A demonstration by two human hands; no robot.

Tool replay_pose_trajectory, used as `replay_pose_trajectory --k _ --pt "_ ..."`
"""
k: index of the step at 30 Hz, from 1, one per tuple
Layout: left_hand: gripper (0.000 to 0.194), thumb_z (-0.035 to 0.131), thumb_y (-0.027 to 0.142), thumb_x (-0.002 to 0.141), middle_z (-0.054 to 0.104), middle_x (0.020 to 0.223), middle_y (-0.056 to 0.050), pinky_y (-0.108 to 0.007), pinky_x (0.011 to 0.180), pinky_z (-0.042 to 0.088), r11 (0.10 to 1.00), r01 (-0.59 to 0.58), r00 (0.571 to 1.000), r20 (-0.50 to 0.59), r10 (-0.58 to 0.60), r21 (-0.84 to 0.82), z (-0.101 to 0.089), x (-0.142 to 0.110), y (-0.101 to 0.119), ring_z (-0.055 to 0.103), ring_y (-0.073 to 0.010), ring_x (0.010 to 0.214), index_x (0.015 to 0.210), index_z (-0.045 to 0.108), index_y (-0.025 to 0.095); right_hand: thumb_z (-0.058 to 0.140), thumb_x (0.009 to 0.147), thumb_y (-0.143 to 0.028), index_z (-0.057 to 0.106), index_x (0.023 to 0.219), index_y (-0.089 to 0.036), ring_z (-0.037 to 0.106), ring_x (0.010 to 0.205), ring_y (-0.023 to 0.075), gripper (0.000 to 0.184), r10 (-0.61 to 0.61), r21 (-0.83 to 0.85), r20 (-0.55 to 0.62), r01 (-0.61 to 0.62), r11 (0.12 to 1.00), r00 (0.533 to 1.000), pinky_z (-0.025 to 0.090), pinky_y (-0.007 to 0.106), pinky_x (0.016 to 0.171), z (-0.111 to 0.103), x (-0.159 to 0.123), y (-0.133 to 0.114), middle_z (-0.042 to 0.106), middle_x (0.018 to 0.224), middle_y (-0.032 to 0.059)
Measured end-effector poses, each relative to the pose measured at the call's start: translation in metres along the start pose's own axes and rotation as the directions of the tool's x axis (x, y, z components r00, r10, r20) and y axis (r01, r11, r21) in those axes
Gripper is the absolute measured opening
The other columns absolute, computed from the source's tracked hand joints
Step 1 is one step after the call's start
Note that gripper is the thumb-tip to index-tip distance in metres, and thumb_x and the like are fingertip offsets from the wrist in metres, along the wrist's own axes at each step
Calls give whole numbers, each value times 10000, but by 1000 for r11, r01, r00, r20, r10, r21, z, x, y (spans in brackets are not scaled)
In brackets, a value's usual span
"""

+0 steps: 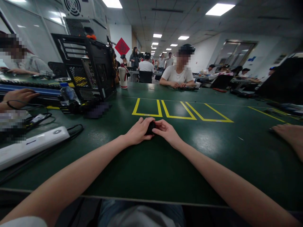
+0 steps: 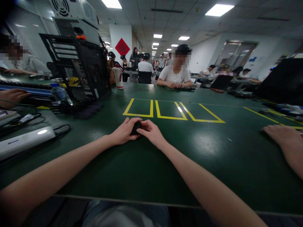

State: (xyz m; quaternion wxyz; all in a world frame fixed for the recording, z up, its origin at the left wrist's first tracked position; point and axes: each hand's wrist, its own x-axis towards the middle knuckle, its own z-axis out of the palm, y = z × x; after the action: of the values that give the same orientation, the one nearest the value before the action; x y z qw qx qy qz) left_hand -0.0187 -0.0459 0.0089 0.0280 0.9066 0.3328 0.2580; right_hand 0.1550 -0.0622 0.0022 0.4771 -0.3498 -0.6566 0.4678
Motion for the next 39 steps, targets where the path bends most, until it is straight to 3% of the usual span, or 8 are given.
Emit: replay_pose_trajectory --k 6,8,10,15,20,26,33,39 --pt "623 596 327 710 412 1222 -96 -472 939 246 996 33 998 -48 -29 88 3 0 1 276 -316 1183 1229 268 214 633 678 -309 539 920 -220 550 936 151 275 62 31 -59 -60 998 996 421 350 882 1 3 5 581 954 14" --pt "617 579 311 722 398 1240 -99 -461 988 183 998 -4 999 -41 6 55 5 0 -1 252 -287 1229 1233 247 213 622 690 -310 536 954 -213 545 952 156 294 71 17 -43 -71 997 997 414 356 892 0 4 6 577 973 25" --pt "621 564 297 729 409 1234 -97 -448 1007 159 1000 -27 999 -29 28 14 7 0 -4 325 -253 1200 1240 220 212 612 700 -305 534 960 -207 547 947 155 289 58 14 -5 -58 998 998 412 362 896 -1 4 6 572 988 27" --pt "611 565 290 718 458 1180 -88 -448 996 181 999 -41 998 -47 40 -6 9 -2 -7 425 -235 1114 1226 233 212 699 598 -221 512 903 -212 542 928 142 359 -22 30 25 21 999 999 413 354 902 -1 3 5 552 964 1" --pt "620 574 289 714 452 1197 -89 -449 992 188 999 -48 997 -62 47 -13 6 -2 -4 418 -241 1126 1227 234 220 626 681 -318 513 844 -215 548 863 129 224 36 26 -44 -35 999 998 444 350 840 2 3 4 553 892 -5" --pt "631 573 289 720 446 1212 -99 -451 991 187 999 -50 998 -39 50 -2 5 -3 -4 410 -242 1137 1239 223 211 616 695 -320 523 950 -188 560 858 141 302 95 -45 -50 -98 994 994 441 365 839 1 6 2 562 961 34" --pt "618 573 284 715 454 1197 -91 -452 982 199 999 -41 998 -45 41 -1 6 -2 -4 423 -241 1119 1227 234 216 641 673 -231 506 940 -203 556 925 147 301 -32 -15 38 32 999 999 430 343 877 1 2 3 543 975 13" --pt "619 567 290 723 451 1201 -97 -450 983 201 999 -50 998 -44 49 -14 2 -2 -1 413 -239 1131 1235 228 210 611 702 -310 511 851 -211 554 871 130 205 -30 -11 -33 30 999 999 446 337 842 3 4 5 546 887 -5"
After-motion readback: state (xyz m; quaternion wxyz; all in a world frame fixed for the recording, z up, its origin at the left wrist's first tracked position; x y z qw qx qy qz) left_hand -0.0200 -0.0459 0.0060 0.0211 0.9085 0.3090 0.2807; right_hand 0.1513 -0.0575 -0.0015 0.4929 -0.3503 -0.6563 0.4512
